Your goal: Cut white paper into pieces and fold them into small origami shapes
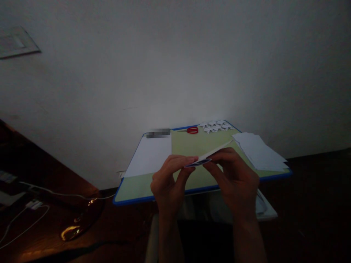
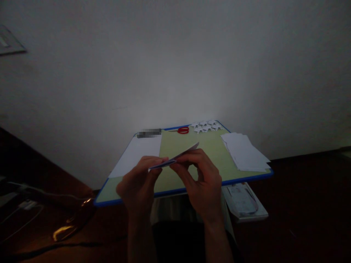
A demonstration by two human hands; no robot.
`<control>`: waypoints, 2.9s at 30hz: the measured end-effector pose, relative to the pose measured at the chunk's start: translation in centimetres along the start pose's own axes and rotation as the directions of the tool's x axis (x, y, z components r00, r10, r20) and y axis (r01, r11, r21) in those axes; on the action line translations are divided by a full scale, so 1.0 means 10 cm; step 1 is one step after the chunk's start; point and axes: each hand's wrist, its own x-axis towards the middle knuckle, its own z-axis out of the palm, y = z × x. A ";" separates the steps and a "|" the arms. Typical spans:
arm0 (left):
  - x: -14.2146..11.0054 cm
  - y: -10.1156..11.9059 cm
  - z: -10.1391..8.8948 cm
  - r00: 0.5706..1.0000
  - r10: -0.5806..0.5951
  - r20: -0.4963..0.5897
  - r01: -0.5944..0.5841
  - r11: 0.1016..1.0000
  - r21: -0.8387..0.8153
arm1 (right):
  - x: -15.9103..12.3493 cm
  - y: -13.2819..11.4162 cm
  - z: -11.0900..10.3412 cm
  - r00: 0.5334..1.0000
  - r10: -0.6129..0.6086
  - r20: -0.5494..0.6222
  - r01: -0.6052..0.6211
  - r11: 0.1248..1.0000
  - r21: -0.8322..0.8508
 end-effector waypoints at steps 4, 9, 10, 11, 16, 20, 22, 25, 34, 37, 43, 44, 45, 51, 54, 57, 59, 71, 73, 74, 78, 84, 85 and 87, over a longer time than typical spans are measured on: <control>0.02 -0.01 0.00 0.999 0.031 -0.006 -0.031 0.999 -0.042 | 0.01 0.01 -0.04 0.999 -0.007 0.042 0.010 0.998 -0.060; 0.02 -0.03 0.00 0.995 0.103 0.013 -0.102 0.993 -0.054 | 0.03 -0.01 -0.06 0.996 -0.041 0.079 0.050 0.992 -0.116; 0.02 -0.03 0.00 0.994 0.108 0.016 -0.107 0.993 -0.055 | 0.03 -0.01 -0.07 0.996 -0.039 0.083 0.048 0.992 -0.118; 0.02 -0.03 -0.01 0.994 0.110 0.021 -0.109 0.992 -0.056 | 0.03 -0.02 -0.07 0.995 -0.039 0.088 0.049 0.991 -0.121; 0.02 -0.01 -0.03 0.991 0.124 0.049 -0.122 0.991 -0.047 | 0.03 -0.03 -0.09 0.992 -0.052 0.116 0.066 0.990 -0.123; 0.02 0.00 -0.03 0.987 0.150 0.050 -0.148 0.989 -0.025 | 0.03 -0.04 -0.09 0.991 -0.056 0.124 0.070 0.991 -0.116; 0.03 0.00 -0.03 0.985 0.164 0.058 -0.164 0.986 -0.007 | 0.02 -0.05 -0.10 0.992 -0.062 0.114 0.076 0.990 -0.118; 0.03 0.01 -0.02 0.983 0.174 0.057 -0.175 0.985 0.005 | 0.02 -0.05 -0.09 0.991 -0.074 0.109 0.087 0.989 -0.119; 0.03 0.01 -0.05 0.983 0.158 0.088 -0.158 0.987 -0.010 | 0.02 -0.04 -0.08 0.976 -0.169 0.135 0.178 0.982 -0.058; 0.03 0.01 -0.06 0.980 0.164 0.116 -0.164 0.986 -0.007 | 0.03 -0.06 -0.08 0.975 -0.195 0.110 0.206 0.973 -0.100; 0.03 0.03 -0.03 0.986 0.163 0.038 -0.162 0.986 -0.035 | 0.02 -0.09 -0.10 0.969 -0.233 0.082 0.243 0.959 -0.148; 0.03 0.03 -0.02 0.985 0.170 0.032 -0.169 0.985 -0.039 | 0.02 -0.09 -0.10 0.969 -0.235 0.076 0.244 0.957 -0.156; 0.03 0.03 -0.02 0.983 0.178 0.033 -0.177 0.983 -0.043 | 0.02 -0.09 -0.10 0.970 -0.232 0.068 0.240 0.958 -0.159; 0.02 0.02 -0.06 0.981 0.170 0.092 -0.168 0.985 -0.026 | 0.03 -0.09 -0.14 0.978 -0.192 0.077 0.201 0.969 -0.142; 0.02 0.04 -0.07 0.975 0.183 0.126 -0.186 0.983 0.007 | 0.03 -0.10 -0.17 0.984 -0.143 0.107 0.158 0.975 -0.153; 0.02 0.06 -0.07 0.976 0.178 0.124 -0.184 0.982 0.038 | 0.02 -0.10 -0.18 0.984 -0.108 0.142 0.130 0.979 -0.155; 0.02 0.06 -0.06 0.982 0.154 0.112 -0.158 0.987 0.034 | 0.03 -0.07 -0.17 0.987 -0.117 0.107 0.131 0.981 -0.142; -0.04 0.01 -0.07 0.998 0.002 0.066 0.006 0.992 -0.128 | 0.01 -0.06 -0.17 0.989 0.115 0.098 -0.125 0.986 0.110; -0.04 0.00 -0.05 1.000 -0.025 0.017 0.027 0.993 -0.115 | -0.02 -0.10 -0.16 0.982 0.156 0.107 -0.168 0.978 0.124; -0.04 0.00 -0.04 0.999 -0.032 -0.011 0.031 0.994 -0.107 | -0.03 -0.11 -0.16 0.980 0.164 0.117 -0.178 0.976 0.125; -0.03 0.00 0.00 0.996 -0.043 -0.074 0.039 0.998 -0.045 | -0.03 -0.08 -0.15 0.956 0.201 0.211 -0.229 0.966 0.118; -0.03 0.01 0.04 0.995 -0.041 -0.095 0.044 0.998 0.036 | -0.01 -0.08 -0.13 0.957 0.246 0.150 -0.258 0.964 0.063; -0.03 0.01 0.04 0.994 -0.034 -0.103 0.039 0.998 0.044 | -0.01 -0.07 -0.12 0.961 0.243 0.131 -0.251 0.966 0.055; -0.03 0.00 0.04 0.993 -0.020 -0.113 0.026 0.998 0.056 | -0.01 -0.07 -0.13 0.969 0.227 0.099 -0.232 0.972 0.038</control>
